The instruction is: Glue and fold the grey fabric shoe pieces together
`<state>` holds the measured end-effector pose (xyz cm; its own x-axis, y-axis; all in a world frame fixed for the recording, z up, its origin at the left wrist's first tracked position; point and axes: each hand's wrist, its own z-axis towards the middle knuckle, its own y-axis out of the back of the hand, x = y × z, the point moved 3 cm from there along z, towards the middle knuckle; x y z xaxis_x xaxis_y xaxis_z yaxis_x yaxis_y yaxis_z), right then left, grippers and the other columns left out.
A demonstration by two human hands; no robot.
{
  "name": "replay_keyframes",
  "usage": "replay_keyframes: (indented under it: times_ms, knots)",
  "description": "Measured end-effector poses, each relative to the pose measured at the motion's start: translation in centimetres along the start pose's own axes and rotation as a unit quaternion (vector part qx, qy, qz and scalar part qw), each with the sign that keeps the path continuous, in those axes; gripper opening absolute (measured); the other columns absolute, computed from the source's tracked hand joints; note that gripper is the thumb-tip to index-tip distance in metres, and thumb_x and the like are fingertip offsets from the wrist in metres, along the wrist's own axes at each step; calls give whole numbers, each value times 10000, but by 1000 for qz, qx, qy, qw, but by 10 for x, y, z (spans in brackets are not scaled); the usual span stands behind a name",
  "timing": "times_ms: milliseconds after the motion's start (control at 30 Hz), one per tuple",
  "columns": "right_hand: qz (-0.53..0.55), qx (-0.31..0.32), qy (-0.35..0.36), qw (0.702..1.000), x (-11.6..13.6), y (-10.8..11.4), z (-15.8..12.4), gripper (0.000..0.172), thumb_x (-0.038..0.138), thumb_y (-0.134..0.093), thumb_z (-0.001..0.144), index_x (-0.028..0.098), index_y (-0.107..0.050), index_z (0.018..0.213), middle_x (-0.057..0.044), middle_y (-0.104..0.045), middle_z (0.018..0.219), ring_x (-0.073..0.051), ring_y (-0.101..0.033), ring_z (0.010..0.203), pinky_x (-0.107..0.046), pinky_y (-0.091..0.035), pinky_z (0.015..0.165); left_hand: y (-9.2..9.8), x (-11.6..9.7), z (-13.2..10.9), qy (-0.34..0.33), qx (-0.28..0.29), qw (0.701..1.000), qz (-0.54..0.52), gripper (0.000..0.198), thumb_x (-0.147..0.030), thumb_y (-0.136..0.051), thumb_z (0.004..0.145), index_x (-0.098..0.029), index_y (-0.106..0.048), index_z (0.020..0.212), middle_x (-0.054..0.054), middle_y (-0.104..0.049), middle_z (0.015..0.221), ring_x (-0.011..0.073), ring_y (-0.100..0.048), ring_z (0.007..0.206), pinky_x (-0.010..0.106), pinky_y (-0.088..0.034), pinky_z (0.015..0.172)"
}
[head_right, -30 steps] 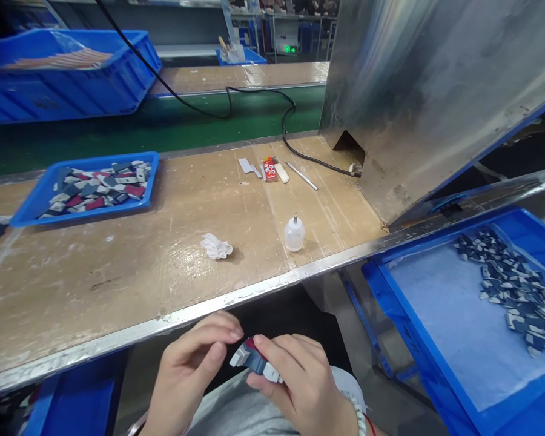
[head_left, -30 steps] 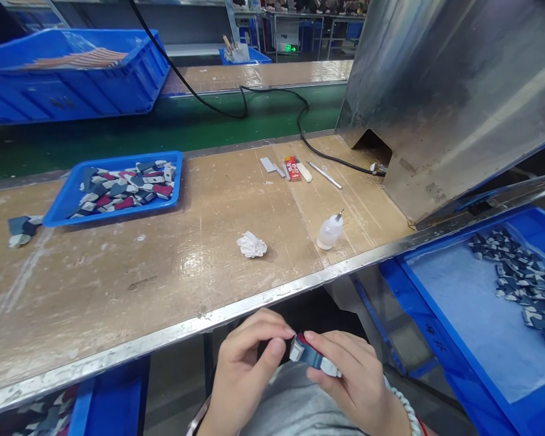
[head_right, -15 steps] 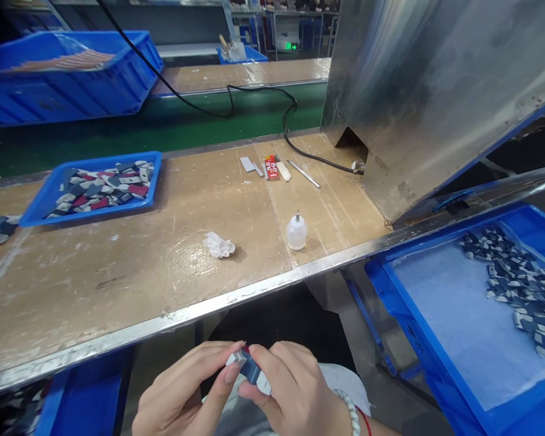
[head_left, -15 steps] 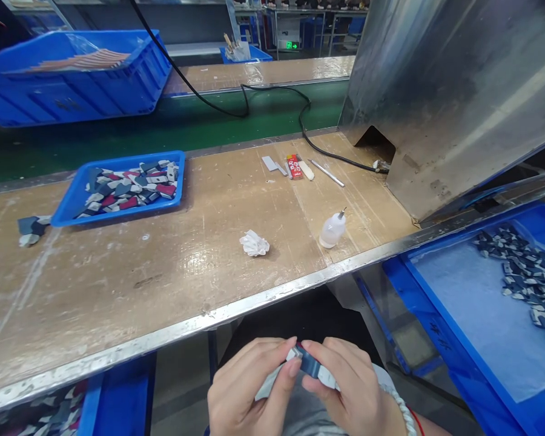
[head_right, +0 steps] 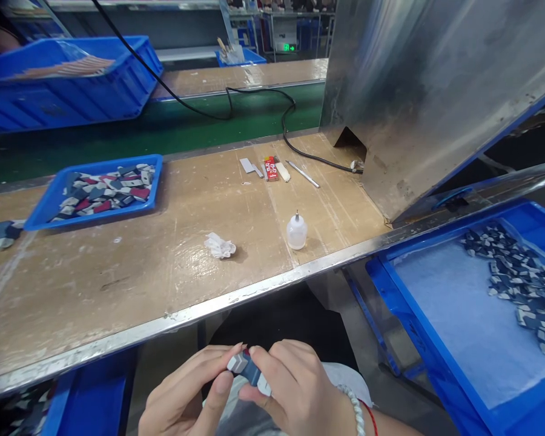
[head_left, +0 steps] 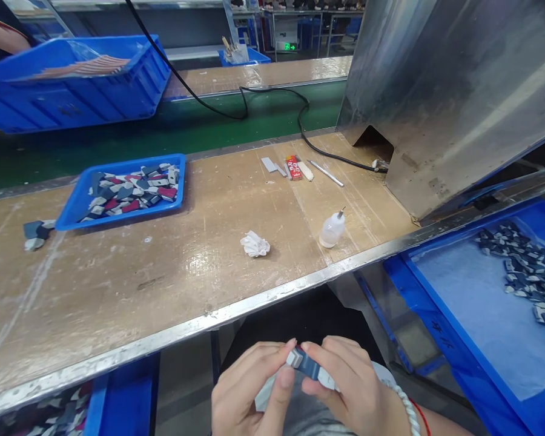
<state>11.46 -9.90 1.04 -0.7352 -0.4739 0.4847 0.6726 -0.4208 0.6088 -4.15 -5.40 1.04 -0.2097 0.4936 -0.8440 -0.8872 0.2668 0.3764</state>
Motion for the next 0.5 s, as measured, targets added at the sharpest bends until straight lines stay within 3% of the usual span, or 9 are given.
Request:
replay_keyframes:
  times_ms: [133,300,500]
  knots:
    - [13,-17,-35,999,-3,-2,-5,326,385,-383,1074,134,-584,1126,-62,-720,725,-168,-695,595,-263,-574,579,0,0,1,1,31,999,-8,313,-128,-597,942,-199,-675,1236,101,-733,1046,222,-702,937,310,-618,769]
    - [83,-24,-70,994,-15,-5,-10,319,396,-435,1059,146,-614,1145,-54,-713,777,-151,-678,632,-244,-572,599,2,5,6,-25,71,997,0,356,-98,-586,939,-198,-654,1273,123,-723,1088,236,-695,979,334,-616,799]
    - [220,-9,-125,967,-29,-14,-15,326,438,-522,1021,165,-654,1139,-49,-692,803,-141,-637,654,-234,-536,591,2,15,10,-31,64,997,-2,320,-198,-691,918,-236,-671,1235,75,-718,1072,203,-691,975,298,-603,847]
